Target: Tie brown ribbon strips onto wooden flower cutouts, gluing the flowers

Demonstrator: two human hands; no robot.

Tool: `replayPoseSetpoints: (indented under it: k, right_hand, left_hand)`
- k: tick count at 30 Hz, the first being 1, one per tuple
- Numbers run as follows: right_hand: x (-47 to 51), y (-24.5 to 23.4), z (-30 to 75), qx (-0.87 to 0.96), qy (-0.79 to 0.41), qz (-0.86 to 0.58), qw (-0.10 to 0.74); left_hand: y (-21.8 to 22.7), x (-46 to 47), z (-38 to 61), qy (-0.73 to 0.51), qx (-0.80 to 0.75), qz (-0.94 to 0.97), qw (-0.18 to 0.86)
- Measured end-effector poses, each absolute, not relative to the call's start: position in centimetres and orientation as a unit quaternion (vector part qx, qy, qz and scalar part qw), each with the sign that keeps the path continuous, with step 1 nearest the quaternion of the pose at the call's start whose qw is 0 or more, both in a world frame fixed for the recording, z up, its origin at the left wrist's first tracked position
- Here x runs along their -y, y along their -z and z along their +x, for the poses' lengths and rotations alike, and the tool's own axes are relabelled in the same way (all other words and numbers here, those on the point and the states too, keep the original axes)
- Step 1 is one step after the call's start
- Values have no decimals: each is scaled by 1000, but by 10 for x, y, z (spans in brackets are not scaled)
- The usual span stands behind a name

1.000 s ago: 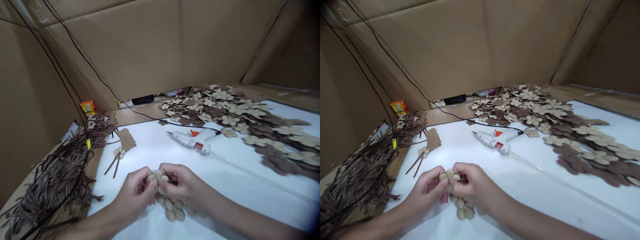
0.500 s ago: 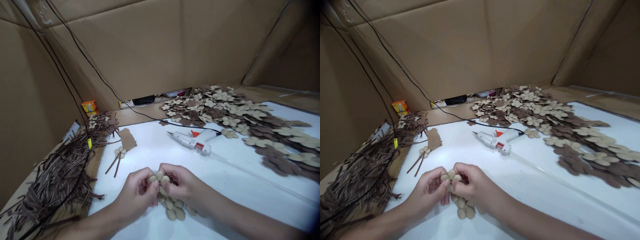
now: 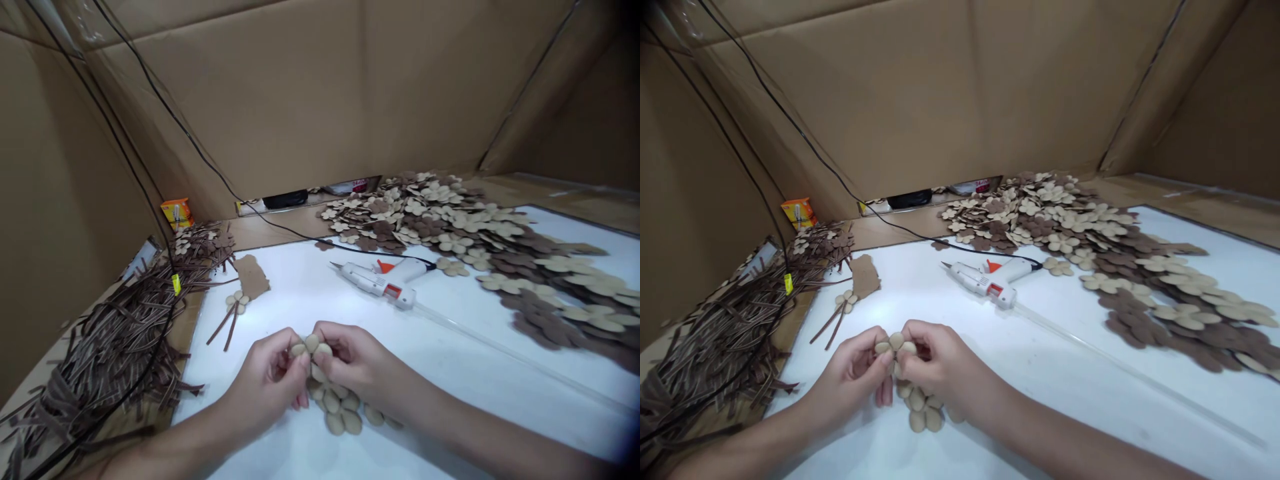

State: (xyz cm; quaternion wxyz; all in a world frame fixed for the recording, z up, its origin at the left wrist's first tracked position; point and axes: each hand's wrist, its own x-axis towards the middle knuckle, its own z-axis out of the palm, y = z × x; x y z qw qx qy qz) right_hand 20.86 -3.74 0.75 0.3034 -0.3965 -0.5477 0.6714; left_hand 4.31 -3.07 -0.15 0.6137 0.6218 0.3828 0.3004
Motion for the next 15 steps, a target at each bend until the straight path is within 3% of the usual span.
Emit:
replayPoseSetpoints:
  k: [9,15]
  right_hand:
    - [37,-7,208,548,-682,-383,298]
    - [31,-2,213,580,-615,-426,322]
  left_hand:
    - [-4,30,43,-306,-391,609,619]
    - [-1,21,37,-345,-370,575,643]
